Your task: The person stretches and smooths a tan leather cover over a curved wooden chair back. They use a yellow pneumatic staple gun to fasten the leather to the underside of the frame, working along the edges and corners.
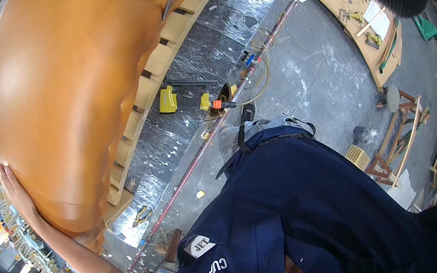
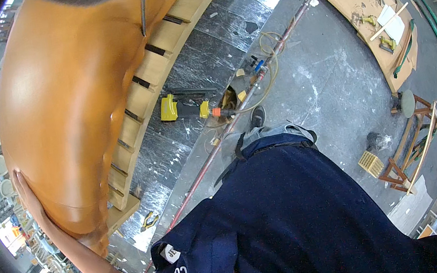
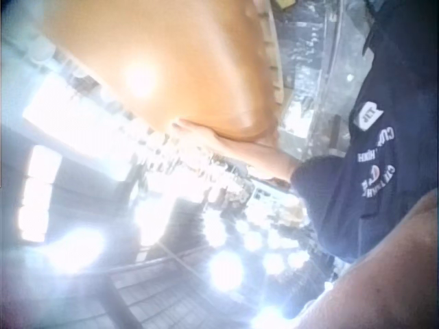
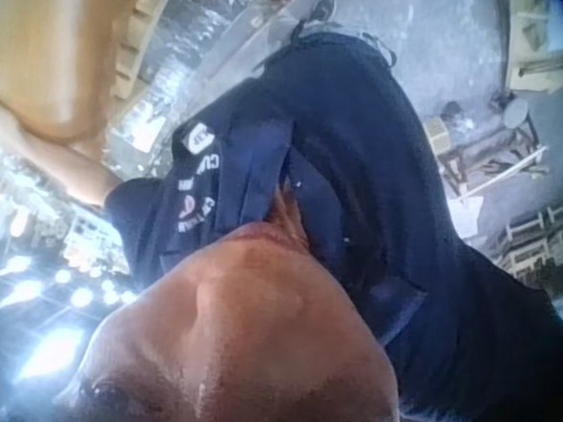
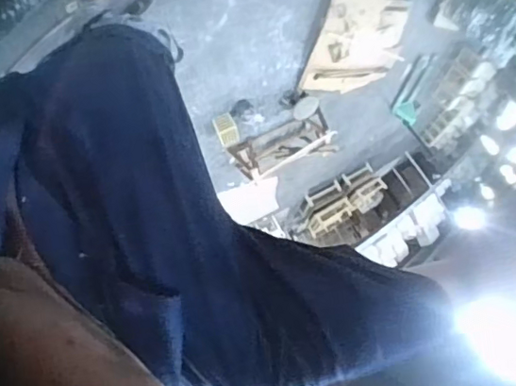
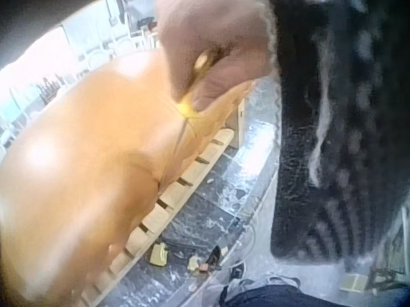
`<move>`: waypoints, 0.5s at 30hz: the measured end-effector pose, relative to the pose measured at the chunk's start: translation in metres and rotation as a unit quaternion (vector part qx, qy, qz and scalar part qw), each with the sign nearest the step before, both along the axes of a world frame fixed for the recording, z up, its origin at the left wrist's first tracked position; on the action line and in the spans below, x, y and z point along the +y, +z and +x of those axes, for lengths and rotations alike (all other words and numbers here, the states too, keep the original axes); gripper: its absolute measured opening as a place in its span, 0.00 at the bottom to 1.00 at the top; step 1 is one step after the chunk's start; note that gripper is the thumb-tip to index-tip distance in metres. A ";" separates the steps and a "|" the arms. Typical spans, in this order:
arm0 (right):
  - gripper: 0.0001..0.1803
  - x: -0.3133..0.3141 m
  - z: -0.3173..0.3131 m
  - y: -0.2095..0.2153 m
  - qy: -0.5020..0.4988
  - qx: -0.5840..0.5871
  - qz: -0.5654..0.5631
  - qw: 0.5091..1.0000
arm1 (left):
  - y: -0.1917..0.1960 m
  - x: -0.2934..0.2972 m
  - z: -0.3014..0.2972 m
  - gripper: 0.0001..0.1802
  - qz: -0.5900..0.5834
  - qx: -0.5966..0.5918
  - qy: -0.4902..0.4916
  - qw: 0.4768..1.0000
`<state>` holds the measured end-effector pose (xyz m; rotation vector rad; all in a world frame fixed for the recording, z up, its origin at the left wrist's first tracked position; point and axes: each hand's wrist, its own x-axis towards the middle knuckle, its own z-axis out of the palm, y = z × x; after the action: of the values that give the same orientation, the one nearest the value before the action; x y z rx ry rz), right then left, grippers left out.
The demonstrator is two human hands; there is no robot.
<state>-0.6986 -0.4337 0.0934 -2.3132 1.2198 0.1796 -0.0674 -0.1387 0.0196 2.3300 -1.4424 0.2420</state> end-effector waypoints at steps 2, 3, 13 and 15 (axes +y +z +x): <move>0.25 -0.005 0.005 0.003 0.010 -0.005 -0.001 1.000 | -0.001 0.000 -0.002 0.32 0.001 -0.015 0.007 1.000; 0.25 -0.003 0.006 0.003 0.016 -0.008 -0.005 1.000 | -0.001 0.002 -0.001 0.34 0.010 -0.034 0.008 0.999; 0.24 0.025 -0.013 -0.001 0.035 -0.023 -0.003 0.999 | 0.001 -0.002 -0.012 0.37 0.007 -0.018 0.014 1.000; 0.24 0.026 -0.013 -0.001 0.040 -0.029 -0.001 0.999 | 0.001 0.000 -0.003 0.37 0.009 -0.027 0.012 1.000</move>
<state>-0.7119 -0.4079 0.0927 -2.3537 1.1016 0.1388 -0.0705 -0.1390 0.0209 2.3732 -1.4488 0.3034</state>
